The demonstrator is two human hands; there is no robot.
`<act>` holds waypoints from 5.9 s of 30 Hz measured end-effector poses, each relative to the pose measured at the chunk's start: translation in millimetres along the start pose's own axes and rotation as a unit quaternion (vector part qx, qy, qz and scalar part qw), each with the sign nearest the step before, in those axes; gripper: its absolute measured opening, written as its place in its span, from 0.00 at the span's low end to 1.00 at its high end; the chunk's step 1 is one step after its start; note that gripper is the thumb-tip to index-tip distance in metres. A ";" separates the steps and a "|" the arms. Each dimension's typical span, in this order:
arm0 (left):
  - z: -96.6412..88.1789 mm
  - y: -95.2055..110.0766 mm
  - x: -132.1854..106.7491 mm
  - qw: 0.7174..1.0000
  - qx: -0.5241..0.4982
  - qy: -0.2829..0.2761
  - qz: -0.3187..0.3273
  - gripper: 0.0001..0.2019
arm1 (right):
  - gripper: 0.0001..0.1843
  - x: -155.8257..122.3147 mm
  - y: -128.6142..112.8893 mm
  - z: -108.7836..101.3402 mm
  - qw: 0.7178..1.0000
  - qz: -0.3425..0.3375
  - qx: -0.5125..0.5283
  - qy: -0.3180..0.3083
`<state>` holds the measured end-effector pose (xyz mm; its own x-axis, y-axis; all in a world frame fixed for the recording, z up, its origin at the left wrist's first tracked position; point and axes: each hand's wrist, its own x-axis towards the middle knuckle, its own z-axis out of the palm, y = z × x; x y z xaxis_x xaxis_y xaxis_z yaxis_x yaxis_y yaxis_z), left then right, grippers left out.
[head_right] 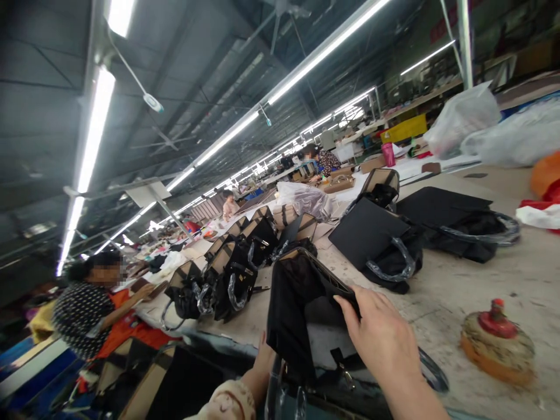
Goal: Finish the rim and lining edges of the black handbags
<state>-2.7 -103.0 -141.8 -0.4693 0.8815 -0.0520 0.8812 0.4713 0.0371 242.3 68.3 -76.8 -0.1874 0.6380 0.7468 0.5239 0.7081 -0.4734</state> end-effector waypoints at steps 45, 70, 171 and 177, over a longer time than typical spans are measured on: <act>-237.7 66.2 -2.6 0.893 -0.303 -0.274 0.185 0.24 | 0.12 56.3 19.6 7.1 0.948 0.072 0.232 -0.207; -182.7 114.2 118.2 0.889 -0.172 0.044 0.423 0.10 | 0.10 68.5 12.5 19.3 0.928 0.085 0.312 -0.184; -193.8 109.6 85.3 0.942 0.041 0.007 0.334 0.07 | 0.11 64.0 13.2 30.8 0.960 0.067 0.230 -0.145; -195.2 111.2 78.7 0.887 0.044 0.048 0.457 0.07 | 0.11 63.2 14.6 31.4 0.960 0.055 0.233 -0.147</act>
<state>47.2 24.3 53.0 0.4443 0.8947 0.0454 0.8953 -0.4416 -0.0578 212.0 128.5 -51.2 -0.4135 0.7265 0.5488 0.1391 0.6461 -0.7505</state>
